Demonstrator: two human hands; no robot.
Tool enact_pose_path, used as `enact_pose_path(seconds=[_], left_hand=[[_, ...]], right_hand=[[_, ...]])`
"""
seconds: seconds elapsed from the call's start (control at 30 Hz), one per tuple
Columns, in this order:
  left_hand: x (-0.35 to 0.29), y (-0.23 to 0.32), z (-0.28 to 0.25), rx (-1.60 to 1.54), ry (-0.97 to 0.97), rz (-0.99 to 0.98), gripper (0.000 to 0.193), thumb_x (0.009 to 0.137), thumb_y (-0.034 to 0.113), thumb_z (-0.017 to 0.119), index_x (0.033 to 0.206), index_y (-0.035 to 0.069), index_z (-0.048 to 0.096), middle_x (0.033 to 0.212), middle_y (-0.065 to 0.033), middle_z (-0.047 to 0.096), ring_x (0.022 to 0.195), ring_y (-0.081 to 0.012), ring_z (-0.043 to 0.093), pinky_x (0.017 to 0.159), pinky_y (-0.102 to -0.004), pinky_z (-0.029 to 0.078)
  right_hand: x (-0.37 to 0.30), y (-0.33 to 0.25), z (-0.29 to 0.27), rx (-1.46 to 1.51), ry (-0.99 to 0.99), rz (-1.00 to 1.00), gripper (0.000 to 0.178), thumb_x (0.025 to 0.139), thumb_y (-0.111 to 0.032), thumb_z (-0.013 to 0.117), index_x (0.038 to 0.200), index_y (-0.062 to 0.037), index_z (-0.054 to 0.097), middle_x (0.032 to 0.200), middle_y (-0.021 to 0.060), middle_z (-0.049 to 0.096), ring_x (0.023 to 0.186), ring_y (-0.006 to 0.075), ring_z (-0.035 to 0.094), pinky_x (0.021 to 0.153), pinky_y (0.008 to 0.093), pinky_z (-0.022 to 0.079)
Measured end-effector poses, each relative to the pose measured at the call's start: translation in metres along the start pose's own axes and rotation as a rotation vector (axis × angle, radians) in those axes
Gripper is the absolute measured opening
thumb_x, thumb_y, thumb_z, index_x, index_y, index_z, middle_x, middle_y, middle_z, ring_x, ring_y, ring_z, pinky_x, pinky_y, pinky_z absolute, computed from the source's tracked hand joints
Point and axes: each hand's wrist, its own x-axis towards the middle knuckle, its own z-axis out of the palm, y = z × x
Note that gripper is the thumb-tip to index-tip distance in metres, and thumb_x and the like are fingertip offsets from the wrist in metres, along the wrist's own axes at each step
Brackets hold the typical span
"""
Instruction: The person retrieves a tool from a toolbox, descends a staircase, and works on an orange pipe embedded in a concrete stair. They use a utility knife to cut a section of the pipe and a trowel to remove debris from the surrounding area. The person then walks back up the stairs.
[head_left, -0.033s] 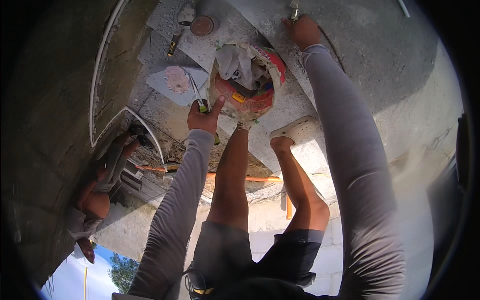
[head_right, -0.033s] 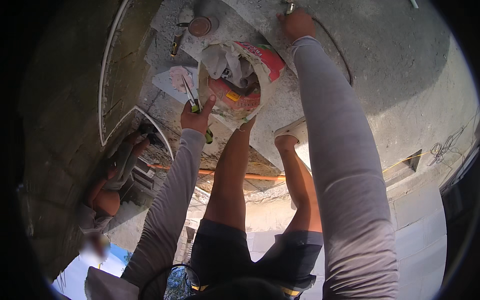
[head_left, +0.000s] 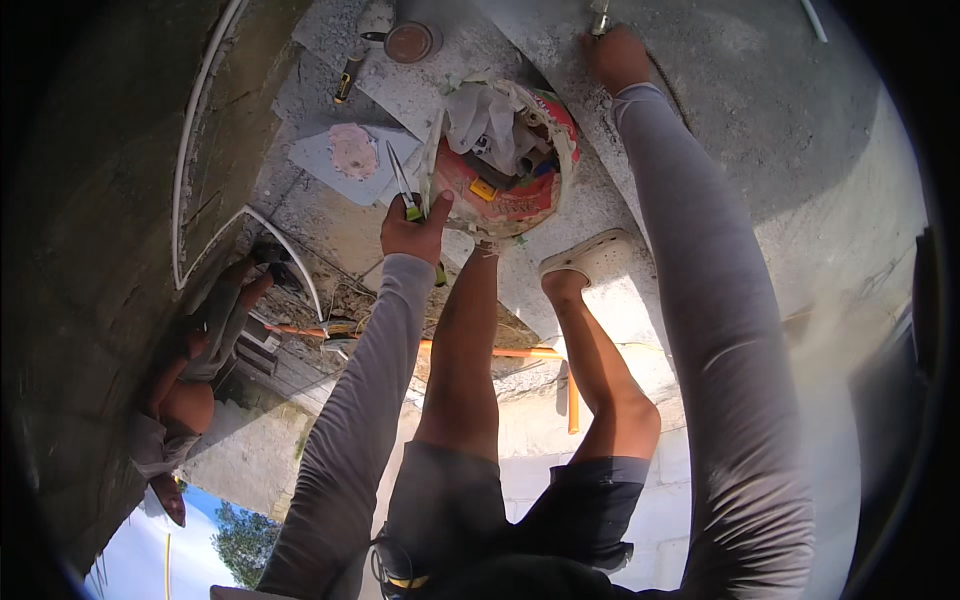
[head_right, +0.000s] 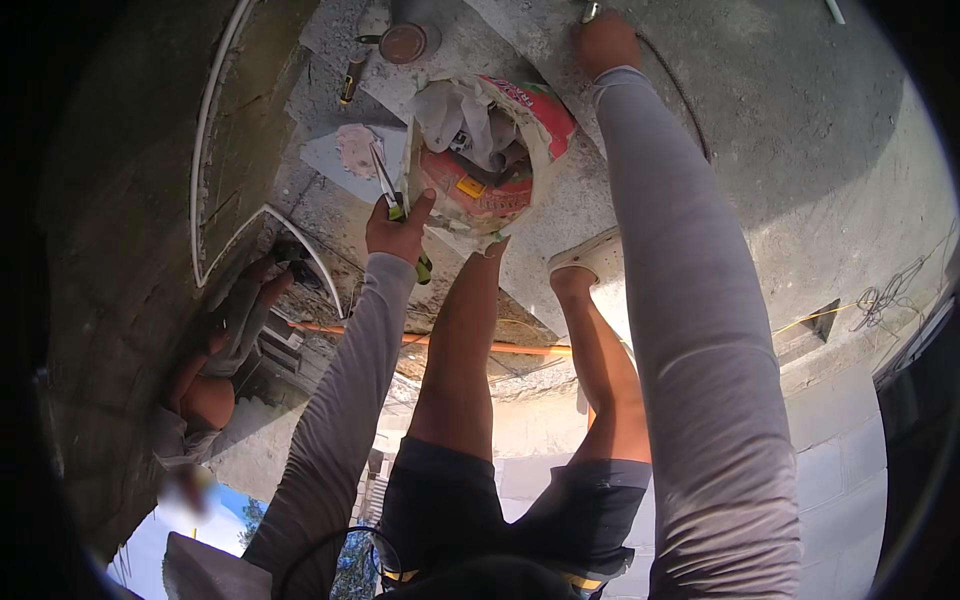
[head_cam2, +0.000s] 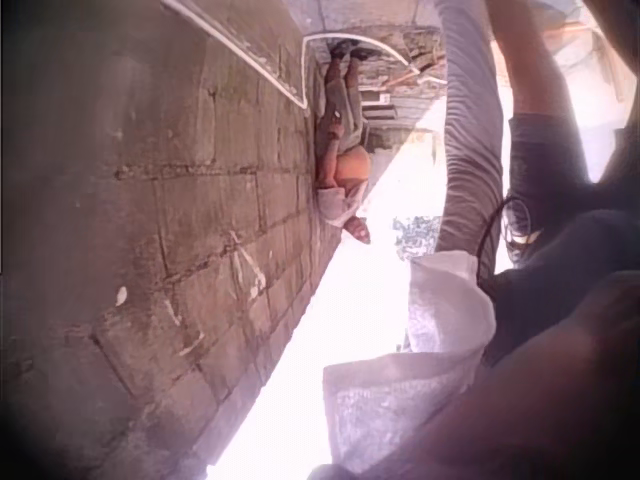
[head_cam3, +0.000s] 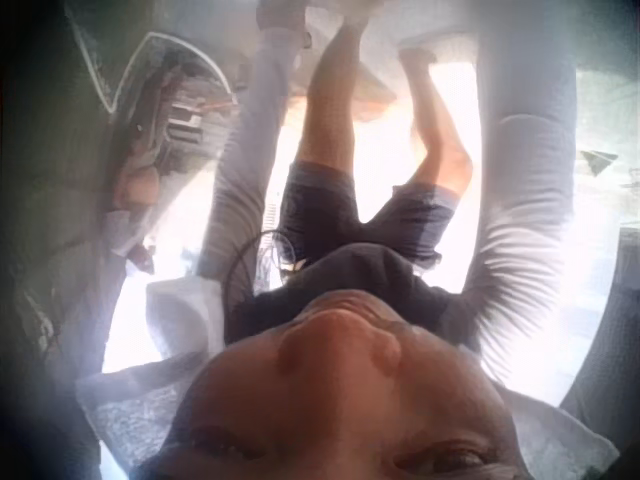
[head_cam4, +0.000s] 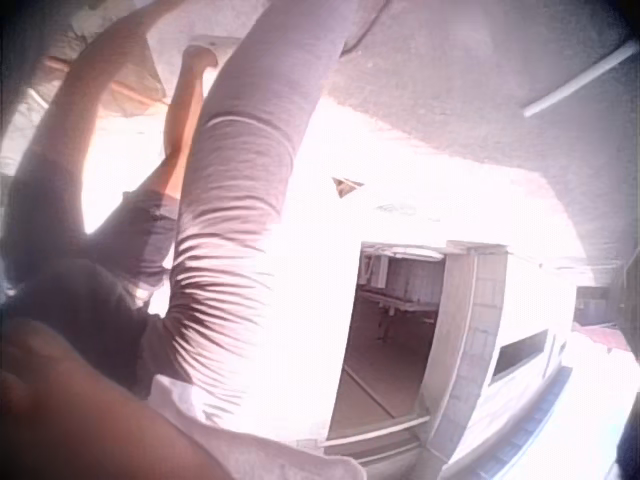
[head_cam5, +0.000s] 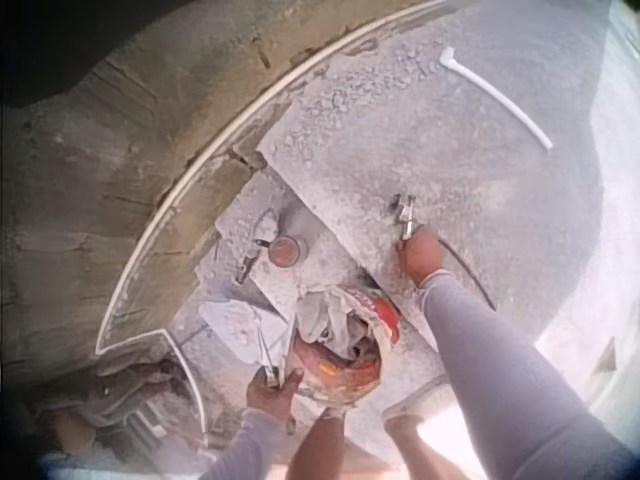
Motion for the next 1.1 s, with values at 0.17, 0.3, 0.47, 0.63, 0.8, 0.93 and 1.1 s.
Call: enact_pose_path(seconds=[0.17, 0.3, 0.47, 0.63, 0.8, 0.93, 1.1], left_hand=[[-0.015, -0.021, -0.021, -0.244, -0.016, -0.048, 0.04, 0.09, 0.04, 0.077, 0.1, 0.003, 0.066, 0.078, -0.0084, 0.069, 0.069, -0.0213, 0.067, 0.067, -0.0361, 0.053], [-0.013, 0.005, -0.017, -0.374, -0.151, -0.228, 0.039, 0.09, 0.039, 0.077, 0.103, 0.003, 0.066, 0.082, -0.0067, 0.071, 0.062, -0.0135, 0.066, 0.06, -0.0287, 0.053], [-0.016, 0.033, -0.021, -0.536, -0.267, -0.281, 0.031, 0.094, 0.028, 0.074, 0.108, 0.003, 0.06, 0.087, -0.0065, 0.071, 0.068, -0.0141, 0.066, 0.057, -0.028, 0.052], [-0.014, 0.032, -0.02, -0.581, -0.369, -0.254, 0.018, 0.098, 0.019, 0.069, 0.108, 0.006, 0.06, 0.089, -0.0064, 0.069, 0.078, -0.0159, 0.067, 0.066, -0.0308, 0.052], [-0.015, 0.028, -0.017, -0.704, -0.463, -0.251, 0.017, 0.097, 0.015, 0.07, 0.105, 0.006, 0.059, 0.081, -0.0048, 0.062, 0.071, -0.0163, 0.061, 0.064, -0.0305, 0.048], [-0.029, 0.045, -0.052, -0.776, -0.515, -0.26, 0.017, 0.097, 0.015, 0.07, 0.103, 0.005, 0.058, 0.079, -0.0044, 0.059, 0.068, -0.0151, 0.057, 0.063, -0.03, 0.046], [-0.063, 0.185, -0.138, -0.478, -0.501, 0.131, 0.02, 0.099, 0.021, 0.069, 0.101, 0.004, 0.058, 0.079, -0.0032, 0.061, 0.066, -0.0115, 0.057, 0.061, -0.0284, 0.047]], right_hand=[[-0.062, -0.057, -0.017, 0.378, -0.047, -0.121, 0.05, 0.094, -0.045, 0.069, 0.108, 0.0021, 0.063, 0.094, 0.02, 0.074, 0.086, 0.0355, 0.073, 0.077, 0.0431, 0.056], [-0.192, -0.133, -0.137, 0.641, -0.152, -0.085, 0.032, 0.095, -0.027, 0.075, 0.104, -0.0012, 0.058, 0.068, 0.0068, 0.063, 0.061, 0.0107, 0.056, 0.057, 0.0275, 0.046], [-0.246, -0.142, -0.118, 0.523, -0.269, -0.178, 0.049, 0.084, -0.014, 0.079, 0.128, -0.0088, 0.058, 0.11, 0.0217, 0.068, 0.091, 0.0413, 0.069, 0.073, 0.0435, 0.056], [-0.22, -0.11, -0.116, 0.433, -0.059, 0.035, 0.052, 0.088, -0.03, 0.079, 0.13, -0.0083, 0.058, 0.115, 0.0185, 0.065, 0.093, 0.0354, 0.07, 0.074, 0.0431, 0.057], [-0.19, -0.1, -0.081, 0.185, -0.248, -0.087, 0.041, 0.088, -0.027, 0.075, 0.118, -0.0009, 0.064, 0.099, 0.0213, 0.068, 0.091, 0.0383, 0.07, 0.075, 0.0464, 0.056], [-0.191, -0.101, -0.109, 0.32, -0.183, -0.163, 0.028, 0.086, -0.01, 0.07, 0.111, 0.0013, 0.067, 0.095, 0.0267, 0.068, 0.087, 0.0437, 0.067, 0.073, 0.0488, 0.054], [-0.209, -0.146, -0.219, 0.551, 0.012, -0.076, 0.017, 0.09, -0.007, 0.065, 0.104, 0.0019, 0.069, 0.076, 0.0212, 0.065, 0.065, 0.032, 0.065, 0.061, 0.0416, 0.049]])
